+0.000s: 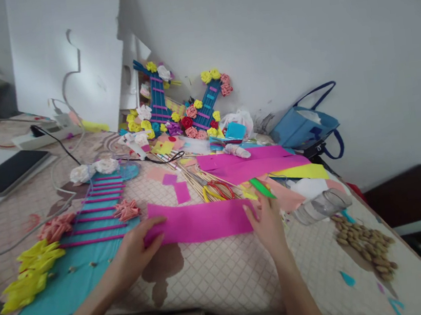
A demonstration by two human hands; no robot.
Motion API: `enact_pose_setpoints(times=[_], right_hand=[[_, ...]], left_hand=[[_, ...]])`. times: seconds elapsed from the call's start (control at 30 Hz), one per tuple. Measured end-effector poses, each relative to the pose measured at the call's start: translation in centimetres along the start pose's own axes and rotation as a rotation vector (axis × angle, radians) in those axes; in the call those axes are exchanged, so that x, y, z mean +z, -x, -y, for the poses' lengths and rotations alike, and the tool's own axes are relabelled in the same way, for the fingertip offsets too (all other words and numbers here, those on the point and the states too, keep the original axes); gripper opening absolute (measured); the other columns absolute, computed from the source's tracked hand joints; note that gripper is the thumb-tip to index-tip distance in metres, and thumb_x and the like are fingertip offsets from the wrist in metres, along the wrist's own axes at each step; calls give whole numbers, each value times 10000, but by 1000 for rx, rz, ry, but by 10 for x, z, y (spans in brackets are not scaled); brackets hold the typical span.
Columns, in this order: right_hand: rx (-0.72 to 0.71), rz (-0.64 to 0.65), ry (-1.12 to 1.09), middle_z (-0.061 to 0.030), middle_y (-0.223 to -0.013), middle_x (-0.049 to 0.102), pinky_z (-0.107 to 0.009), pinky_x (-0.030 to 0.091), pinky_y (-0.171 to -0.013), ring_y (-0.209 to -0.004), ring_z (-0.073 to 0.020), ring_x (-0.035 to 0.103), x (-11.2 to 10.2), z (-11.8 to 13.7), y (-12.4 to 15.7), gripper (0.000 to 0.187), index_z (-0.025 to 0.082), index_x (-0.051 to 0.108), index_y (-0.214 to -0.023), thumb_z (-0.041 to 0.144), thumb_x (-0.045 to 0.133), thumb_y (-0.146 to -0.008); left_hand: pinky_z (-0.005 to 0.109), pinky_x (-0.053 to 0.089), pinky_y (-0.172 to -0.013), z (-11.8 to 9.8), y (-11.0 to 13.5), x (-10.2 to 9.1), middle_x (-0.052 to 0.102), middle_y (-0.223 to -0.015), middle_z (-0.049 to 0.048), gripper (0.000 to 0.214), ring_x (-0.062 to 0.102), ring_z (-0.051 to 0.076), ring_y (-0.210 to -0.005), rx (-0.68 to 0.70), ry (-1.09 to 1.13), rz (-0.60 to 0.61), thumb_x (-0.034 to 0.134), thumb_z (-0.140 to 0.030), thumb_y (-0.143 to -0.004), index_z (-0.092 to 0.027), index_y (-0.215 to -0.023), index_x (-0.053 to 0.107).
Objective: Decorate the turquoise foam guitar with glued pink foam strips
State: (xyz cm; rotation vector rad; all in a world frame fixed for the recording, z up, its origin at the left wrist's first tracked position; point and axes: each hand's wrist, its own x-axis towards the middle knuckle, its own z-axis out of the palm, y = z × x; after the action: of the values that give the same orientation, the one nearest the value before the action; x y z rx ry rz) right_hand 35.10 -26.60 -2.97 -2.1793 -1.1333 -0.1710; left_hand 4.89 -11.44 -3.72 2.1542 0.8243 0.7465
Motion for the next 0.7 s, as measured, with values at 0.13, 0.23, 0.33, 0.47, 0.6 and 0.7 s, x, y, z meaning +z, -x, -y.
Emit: enact_pose_setpoints(times=[0.13,0.23,0.33,0.47,0.6,0.7], right_hand=[[11,88,-60,-116,-1023,574,-428,532,-746,-808,-227,605,18,-24,2,509,165,475,-1244,420,564,-812],[14,87,-117,-66,-891,585,-397,540,-685,-715,-206,603,24,-33,4,433,173,498,-1203,345,550,-809],[-2,95,-125,-40,-801,587,-375,534,-668,-671,-195,599,23,-34,4,336,174,541,-1137,285,496,-823],[-3,77,-104,-49,-789,608,-384,514,-682,-694,-211,606,15,-30,4,294,171,579,-1087,284,463,-842],[-15,93,-112,-88,-926,632,-372,522,-683,-741,-210,615,9,-27,5,321,172,569,-1118,348,473,-867],[-113,168,-78,-116,-1150,604,-412,516,-823,-956,-237,613,11,-26,4,393,195,529,-1214,379,503,-868]], left_hand=[[401,527,-867,0,2,1,701,-1055,99,333,656,232,-973,-2,-5,14,481,-147,-794,-158,-1100,613],[401,528,-870,0,3,3,702,-1060,94,339,657,232,-981,-10,-3,19,477,-140,-795,-174,-1100,619],[412,530,-867,1,3,4,705,-1060,99,331,658,241,-985,-28,-3,33,472,-147,-798,-173,-1090,626],[421,526,-876,2,4,5,700,-1069,107,354,655,245,-995,-29,-7,50,473,-135,-785,-165,-1104,623],[430,512,-910,2,7,3,674,-1133,106,389,635,244,-1047,-9,4,90,481,-132,-779,-185,-1144,603],[437,491,-953,3,7,1,638,-1207,119,430,600,245,-1119,5,-8,102,473,-133,-786,-180,-1202,569]])
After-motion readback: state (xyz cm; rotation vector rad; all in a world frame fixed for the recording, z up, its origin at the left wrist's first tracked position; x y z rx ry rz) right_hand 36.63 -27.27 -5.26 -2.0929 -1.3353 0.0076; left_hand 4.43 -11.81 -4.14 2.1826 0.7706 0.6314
